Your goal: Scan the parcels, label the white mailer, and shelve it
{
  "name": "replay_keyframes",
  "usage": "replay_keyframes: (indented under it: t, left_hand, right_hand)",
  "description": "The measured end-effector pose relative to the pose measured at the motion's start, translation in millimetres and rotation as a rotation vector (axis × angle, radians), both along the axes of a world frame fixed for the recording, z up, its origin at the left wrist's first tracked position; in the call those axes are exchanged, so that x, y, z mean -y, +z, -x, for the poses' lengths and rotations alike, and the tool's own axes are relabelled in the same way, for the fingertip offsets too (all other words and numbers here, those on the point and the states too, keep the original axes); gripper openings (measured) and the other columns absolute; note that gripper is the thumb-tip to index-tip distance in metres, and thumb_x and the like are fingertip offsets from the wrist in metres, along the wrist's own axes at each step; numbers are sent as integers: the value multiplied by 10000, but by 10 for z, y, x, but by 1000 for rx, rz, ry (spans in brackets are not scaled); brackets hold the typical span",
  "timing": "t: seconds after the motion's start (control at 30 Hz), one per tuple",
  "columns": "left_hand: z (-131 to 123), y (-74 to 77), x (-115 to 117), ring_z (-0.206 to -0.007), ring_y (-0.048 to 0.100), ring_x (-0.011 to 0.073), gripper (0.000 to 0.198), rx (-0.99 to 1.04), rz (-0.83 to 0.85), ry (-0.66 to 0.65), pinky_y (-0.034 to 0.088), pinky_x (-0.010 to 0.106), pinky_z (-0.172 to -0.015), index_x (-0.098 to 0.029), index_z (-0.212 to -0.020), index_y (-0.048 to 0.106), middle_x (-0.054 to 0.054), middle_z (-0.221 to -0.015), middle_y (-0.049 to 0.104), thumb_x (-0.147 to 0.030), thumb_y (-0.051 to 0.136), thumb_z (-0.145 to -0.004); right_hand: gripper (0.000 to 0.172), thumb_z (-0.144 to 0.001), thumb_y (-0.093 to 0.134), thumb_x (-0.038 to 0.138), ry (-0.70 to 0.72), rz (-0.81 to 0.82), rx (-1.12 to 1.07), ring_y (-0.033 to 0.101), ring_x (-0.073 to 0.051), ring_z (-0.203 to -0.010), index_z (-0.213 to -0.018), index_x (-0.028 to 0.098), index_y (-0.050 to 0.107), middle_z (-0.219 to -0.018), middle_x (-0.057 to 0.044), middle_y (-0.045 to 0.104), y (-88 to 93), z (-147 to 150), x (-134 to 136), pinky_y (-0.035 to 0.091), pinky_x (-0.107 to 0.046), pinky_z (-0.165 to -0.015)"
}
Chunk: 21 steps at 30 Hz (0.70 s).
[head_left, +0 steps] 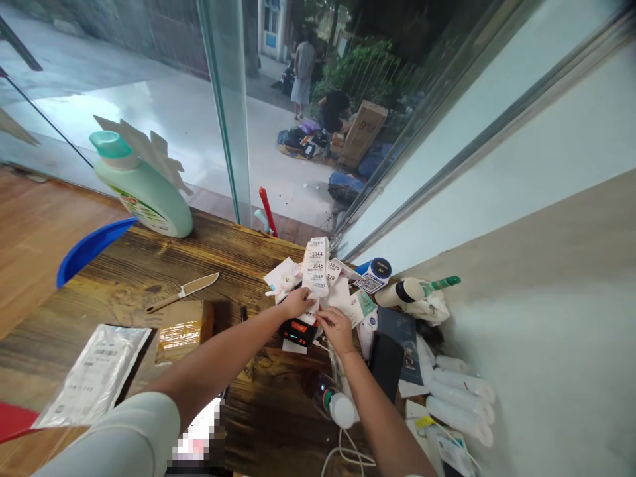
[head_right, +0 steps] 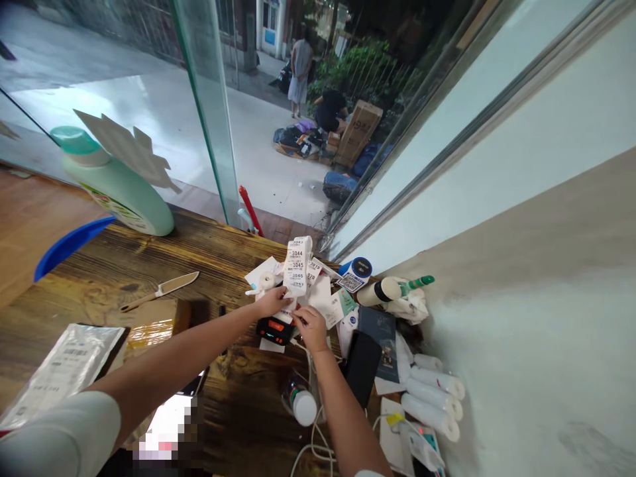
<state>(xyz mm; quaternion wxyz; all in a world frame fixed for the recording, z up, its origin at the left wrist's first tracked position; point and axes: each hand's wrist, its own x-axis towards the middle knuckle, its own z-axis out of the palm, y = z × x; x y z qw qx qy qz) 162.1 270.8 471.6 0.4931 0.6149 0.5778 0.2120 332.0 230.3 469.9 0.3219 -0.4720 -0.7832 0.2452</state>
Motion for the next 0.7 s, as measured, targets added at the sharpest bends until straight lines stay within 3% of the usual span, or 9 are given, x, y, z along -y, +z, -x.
replay_keyframes:
  t: [0.3, 0.57, 0.7]
  left_hand:
    - [-107, 73, -164, -833, 602, 161, 160, -23, 57, 39, 493, 368, -802, -129, -893, 606, 28, -879, 632, -285, 586, -866]
    - [-99, 159, -288, -609, 549, 106, 157, 54, 100, 113, 472, 262, -597, -129, -885, 580, -3, -742, 599, -284, 586, -861]
    - [-42, 140, -280, -550, 545, 107, 290, 136, 131, 140, 432, 225, -531, -140, -931, 556, -9, -642, 599, -404, 612, -824]
  right_hand:
    - [201, -825, 606, 316, 83, 97, -34, 592, -183, -662, -667, 218, 682, -689, -44, 627, 300, 61, 9, 486, -306, -632]
    - [191, -741, 710, 366, 163, 284, -106, 609, -182, -637, -616, 223, 690, -647, -36, 647, 583, 98, 116, 489, -309, -631]
    - [311, -685, 726, 512, 92, 402, -223, 650, -198, -718, -643, 211, 656, -764, -58, 680, 571, 4, 185, 539, -321, -677]
